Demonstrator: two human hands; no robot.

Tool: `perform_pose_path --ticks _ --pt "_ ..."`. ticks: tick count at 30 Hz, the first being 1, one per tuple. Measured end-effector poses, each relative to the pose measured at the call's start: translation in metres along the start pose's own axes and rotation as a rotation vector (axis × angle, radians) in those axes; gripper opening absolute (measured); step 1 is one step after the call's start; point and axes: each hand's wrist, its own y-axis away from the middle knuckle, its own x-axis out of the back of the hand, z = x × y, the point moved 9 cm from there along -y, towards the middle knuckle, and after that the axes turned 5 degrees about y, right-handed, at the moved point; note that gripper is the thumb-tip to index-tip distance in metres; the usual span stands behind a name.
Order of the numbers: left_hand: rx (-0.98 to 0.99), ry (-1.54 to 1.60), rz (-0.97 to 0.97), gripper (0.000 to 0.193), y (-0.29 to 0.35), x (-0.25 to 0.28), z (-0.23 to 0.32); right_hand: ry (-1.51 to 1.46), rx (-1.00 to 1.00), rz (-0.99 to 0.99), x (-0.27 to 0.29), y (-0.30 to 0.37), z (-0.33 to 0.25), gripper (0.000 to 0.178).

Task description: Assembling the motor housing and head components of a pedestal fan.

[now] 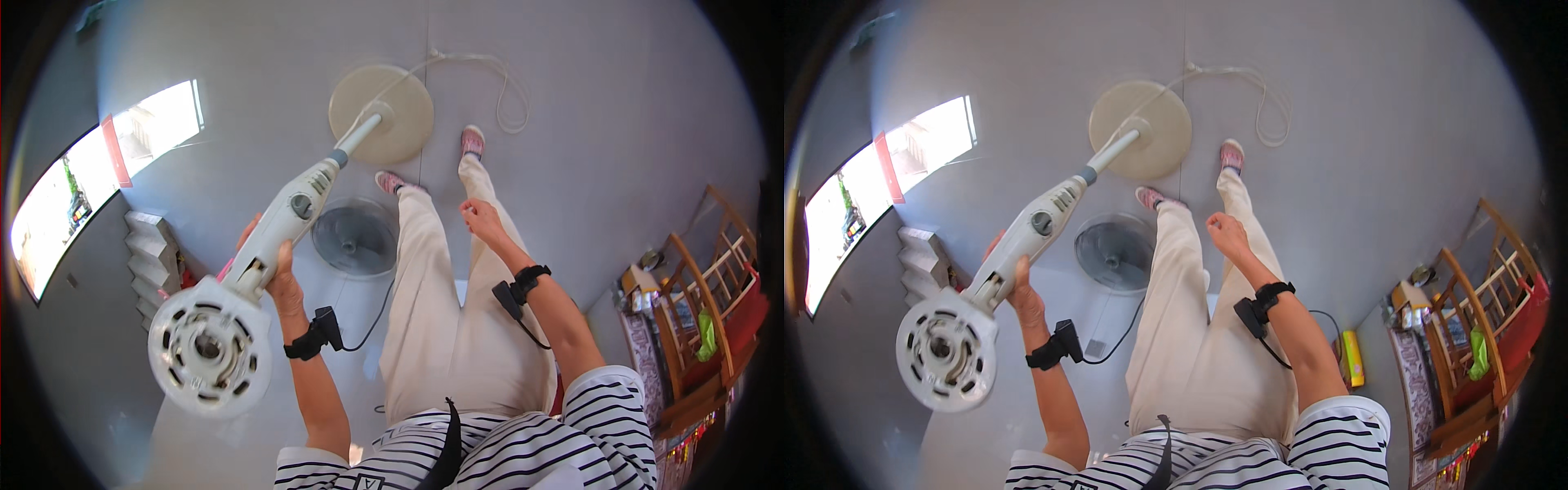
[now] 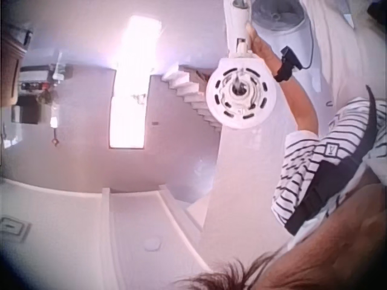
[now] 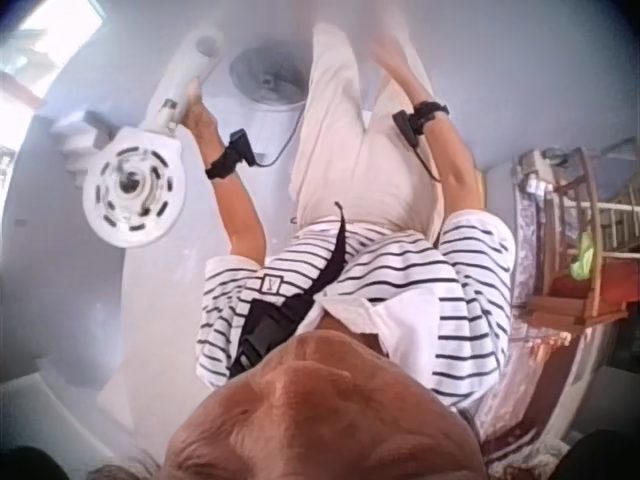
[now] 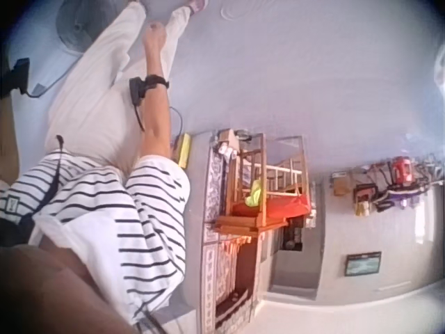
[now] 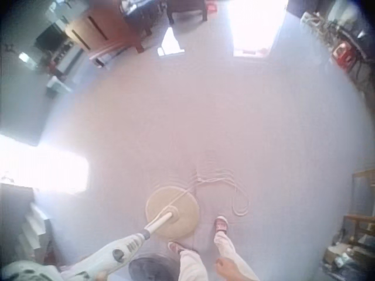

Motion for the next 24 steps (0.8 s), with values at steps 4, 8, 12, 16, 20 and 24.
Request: perform_pose_path --ticks 4,8,12,16,20,24 --pt "-0.005 0.053 0.026 0.055 0.001 -0.015 0.016 -0.069 0.019 0.075 0.068 0.010 -0.020 0.016" --pt "-0.128 -0.213 -0.043 0.046 -0.001 -0.021 0.042 -0.085 0.064 0.160 0.141 0.019 -0.044 0.016" --pt "-0.130 -0.257 0.009 0.043 0.003 -0.013 0.030 -0.008 0.145 0.224 0.197 0.041 -0.090 0.015" --pt "-0.061 -0.231 0.015 0.042 0.023 0.005 -0.004 0.055 0.168 0.224 0.206 0.048 -0.123 0.015" --pt "0.016 -0.205 -0.034 0.041 0.039 0.001 -0.041 0.164 0.239 0.154 0.182 0.053 -0.156 0.016" --pt "0.201 -0.062 -0.060 0.039 0.054 0.000 -0.042 0.367 0.385 0.044 0.138 0.056 -0.179 0.018"
